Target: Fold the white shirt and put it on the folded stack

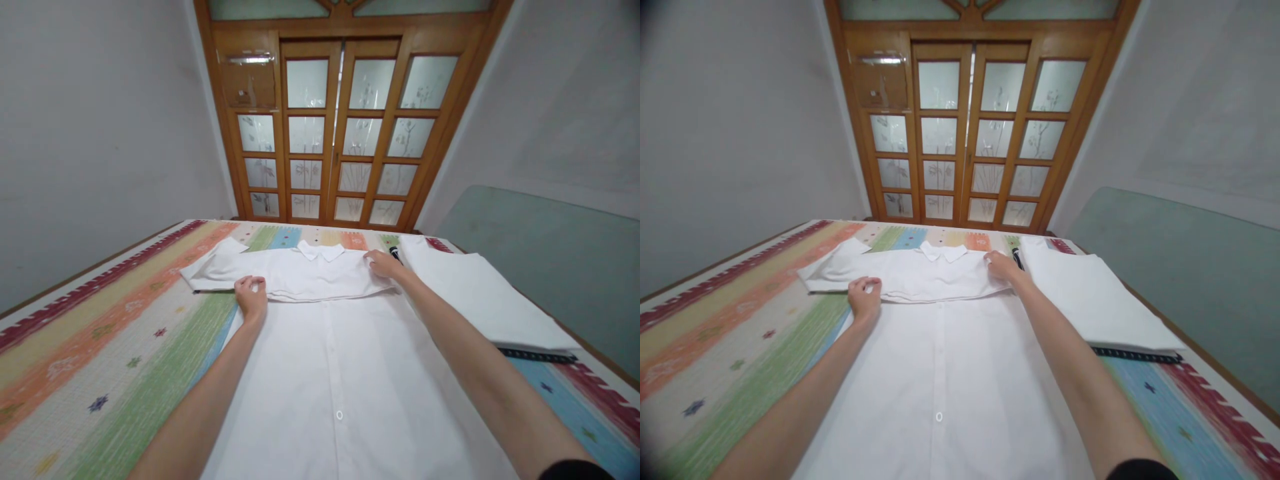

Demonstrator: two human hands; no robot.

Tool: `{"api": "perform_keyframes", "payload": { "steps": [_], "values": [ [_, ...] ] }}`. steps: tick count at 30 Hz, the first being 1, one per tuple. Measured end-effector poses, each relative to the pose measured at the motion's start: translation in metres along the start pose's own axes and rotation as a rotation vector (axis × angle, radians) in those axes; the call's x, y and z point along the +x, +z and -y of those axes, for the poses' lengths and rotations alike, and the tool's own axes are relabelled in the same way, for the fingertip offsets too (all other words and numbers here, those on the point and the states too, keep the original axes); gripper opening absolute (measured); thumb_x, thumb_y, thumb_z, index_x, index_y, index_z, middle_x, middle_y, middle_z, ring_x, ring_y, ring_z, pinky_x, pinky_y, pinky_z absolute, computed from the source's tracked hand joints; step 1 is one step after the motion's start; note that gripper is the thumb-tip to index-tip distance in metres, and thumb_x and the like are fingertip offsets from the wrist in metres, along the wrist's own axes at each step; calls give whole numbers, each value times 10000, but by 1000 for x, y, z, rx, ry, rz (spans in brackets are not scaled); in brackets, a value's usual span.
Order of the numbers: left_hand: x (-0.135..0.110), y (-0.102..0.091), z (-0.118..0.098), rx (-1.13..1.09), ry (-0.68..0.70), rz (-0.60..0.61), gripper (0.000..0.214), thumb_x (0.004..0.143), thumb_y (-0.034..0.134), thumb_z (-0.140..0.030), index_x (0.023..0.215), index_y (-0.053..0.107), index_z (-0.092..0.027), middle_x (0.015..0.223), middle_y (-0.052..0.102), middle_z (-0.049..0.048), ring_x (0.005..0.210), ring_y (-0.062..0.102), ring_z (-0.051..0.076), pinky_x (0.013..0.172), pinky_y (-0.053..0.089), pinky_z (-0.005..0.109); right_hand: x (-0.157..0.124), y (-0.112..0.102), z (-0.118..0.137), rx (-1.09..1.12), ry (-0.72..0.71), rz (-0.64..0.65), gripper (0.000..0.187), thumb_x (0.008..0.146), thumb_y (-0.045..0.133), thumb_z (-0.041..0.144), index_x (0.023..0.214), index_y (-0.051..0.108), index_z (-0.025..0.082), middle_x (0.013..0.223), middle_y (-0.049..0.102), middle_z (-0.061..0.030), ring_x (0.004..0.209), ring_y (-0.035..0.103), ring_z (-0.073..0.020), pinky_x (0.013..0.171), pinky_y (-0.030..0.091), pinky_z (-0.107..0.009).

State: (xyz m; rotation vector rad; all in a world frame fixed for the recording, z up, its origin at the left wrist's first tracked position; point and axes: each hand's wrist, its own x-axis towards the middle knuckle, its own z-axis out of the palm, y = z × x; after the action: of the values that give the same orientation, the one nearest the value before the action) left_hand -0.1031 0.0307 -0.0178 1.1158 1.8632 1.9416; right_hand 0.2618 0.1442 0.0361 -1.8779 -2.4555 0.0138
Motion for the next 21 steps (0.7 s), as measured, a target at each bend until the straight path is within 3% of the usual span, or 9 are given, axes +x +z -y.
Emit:
{"api": "perform_keyframes", "payload": {
  "steps": [5, 12, 15, 21],
  "values": [
    [-1, 2, 0, 47, 26, 35, 194, 666, 599, -66, 788, 674, -196, 955, 591, 73, 1002, 588, 258, 1050, 383, 431, 20, 7, -5, 1, 26, 11, 504, 879, 383, 45, 1362, 520, 86, 1420, 514, -149, 1283, 494, -205, 1033, 365, -258],
    [-3, 6, 4, 67, 91, 55, 386, 640, 613, -22, 985, 699, -173, 1134, 590, 89, 1129, 566, 248, 1104, 363, 384, 35, 2, -10, -44, 126, 34, 367, 915, 401, 121, 1184, 650, 95, 1229, 617, -199, 1064, 633, -240, 905, 451, -306],
    [0, 7, 9, 81, 80, 27, 450, 645, 594, -10, 1065, 680, -150, 1181, 562, 101, 1155, 556, 241, 1088, 395, 376, 35, 1, -12, -63, 194, 11, 344, 939, 387, 147, 1183, 619, 77, 1204, 604, -219, 1056, 630, -257, 888, 459, -335],
    [4, 9, 19, 127, 45, 23, 235, 744, 581, -86, 943, 692, -141, 1253, 520, 139, 855, 660, 160, 851, 572, 351, 29, 7, -11, -69, 311, -56, 330, 951, 364, 147, 1214, 548, 74, 1229, 553, -232, 1094, 604, -283, 875, 465, -368]
  ]
}}
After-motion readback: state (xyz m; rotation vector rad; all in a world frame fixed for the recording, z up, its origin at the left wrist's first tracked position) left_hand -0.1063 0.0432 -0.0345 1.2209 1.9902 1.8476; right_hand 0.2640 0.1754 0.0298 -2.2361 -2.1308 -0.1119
